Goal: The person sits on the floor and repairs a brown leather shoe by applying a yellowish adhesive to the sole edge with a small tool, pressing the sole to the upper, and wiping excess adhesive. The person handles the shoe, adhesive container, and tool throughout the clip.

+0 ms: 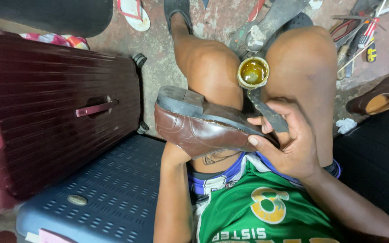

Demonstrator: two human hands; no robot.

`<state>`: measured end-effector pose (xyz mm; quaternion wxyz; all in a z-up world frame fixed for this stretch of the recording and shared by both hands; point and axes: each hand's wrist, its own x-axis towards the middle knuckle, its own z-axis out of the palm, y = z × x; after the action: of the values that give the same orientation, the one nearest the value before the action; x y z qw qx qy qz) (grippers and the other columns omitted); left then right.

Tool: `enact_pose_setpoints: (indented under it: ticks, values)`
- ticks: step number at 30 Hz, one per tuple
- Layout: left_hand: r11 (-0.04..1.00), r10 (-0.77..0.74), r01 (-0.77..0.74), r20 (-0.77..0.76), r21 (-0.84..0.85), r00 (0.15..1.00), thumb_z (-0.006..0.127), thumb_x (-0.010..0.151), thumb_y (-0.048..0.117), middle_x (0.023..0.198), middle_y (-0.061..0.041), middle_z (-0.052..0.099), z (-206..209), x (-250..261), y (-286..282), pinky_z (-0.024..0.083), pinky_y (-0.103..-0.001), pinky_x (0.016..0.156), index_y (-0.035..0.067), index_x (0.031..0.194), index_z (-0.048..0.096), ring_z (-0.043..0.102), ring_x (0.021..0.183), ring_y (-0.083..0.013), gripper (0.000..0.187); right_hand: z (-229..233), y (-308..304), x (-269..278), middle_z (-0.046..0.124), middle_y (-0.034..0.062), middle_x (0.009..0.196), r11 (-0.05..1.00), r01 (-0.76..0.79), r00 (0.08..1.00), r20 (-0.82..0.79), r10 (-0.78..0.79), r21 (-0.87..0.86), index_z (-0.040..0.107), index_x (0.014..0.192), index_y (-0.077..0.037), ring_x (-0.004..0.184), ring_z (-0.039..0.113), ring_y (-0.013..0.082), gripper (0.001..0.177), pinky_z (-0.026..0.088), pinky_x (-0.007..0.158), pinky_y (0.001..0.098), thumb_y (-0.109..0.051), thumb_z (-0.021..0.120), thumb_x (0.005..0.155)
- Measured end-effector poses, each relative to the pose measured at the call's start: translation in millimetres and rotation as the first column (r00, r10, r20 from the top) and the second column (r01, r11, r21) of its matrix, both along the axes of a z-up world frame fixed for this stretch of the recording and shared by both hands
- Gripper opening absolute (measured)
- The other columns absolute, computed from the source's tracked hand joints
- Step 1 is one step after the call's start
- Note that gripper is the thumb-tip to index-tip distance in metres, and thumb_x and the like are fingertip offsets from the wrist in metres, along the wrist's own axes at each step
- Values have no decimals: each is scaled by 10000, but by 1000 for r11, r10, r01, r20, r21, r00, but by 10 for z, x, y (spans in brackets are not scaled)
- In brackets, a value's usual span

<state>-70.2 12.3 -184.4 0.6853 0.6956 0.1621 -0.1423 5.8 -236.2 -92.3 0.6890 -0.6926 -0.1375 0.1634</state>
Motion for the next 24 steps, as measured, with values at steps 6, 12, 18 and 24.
enact_pose_setpoints:
  ticks: [6, 12, 18, 24]
  values:
    - [1000, 8, -8, 14, -14, 1000, 748, 921, 107, 1243, -71, 686, -22, 73, -17, 554, -358, 963, 14, 1256, 656, 634, 1127, -168, 359, 44, 34, 12, 501, 27, 1042, 998, 1, 999, -33, 1, 56, 469, 1380, 29, 997, 552, 94, 579, 551, 1141, 396, 68, 746, 873]
    - [999, 20, -18, 37, -44, 999, 738, 927, 104, 1245, -70, 687, 3, 124, -137, 552, -352, 966, 9, 1259, 655, 636, 1129, -164, 355, 78, 23, -14, 515, 27, 1027, 996, 33, 998, -57, -38, -88, 468, 1354, 34, 1085, 644, 136, 557, 547, 1046, 349, 62, 738, 868]
    - [998, -8, 14, 90, -65, 996, 728, 933, 100, 1247, -69, 688, 2, 347, -252, 549, -347, 970, 5, 1263, 655, 637, 1131, -160, 350, 73, 8, 26, 518, 25, 1020, 992, 18, 1000, -14, -20, -123, 484, 1348, 37, 1080, 651, 147, 545, 548, 1035, 318, 41, 750, 873]
    - [997, 28, -24, 53, -74, 998, 717, 939, 97, 1250, -68, 689, 39, 202, -163, 547, -341, 974, 1, 1266, 654, 639, 1133, -156, 346, 78, -8, 14, 527, 17, 1029, 997, 28, 998, -55, -31, -70, 469, 1348, 29, 1116, 664, 140, 542, 521, 1013, 284, 35, 746, 881]
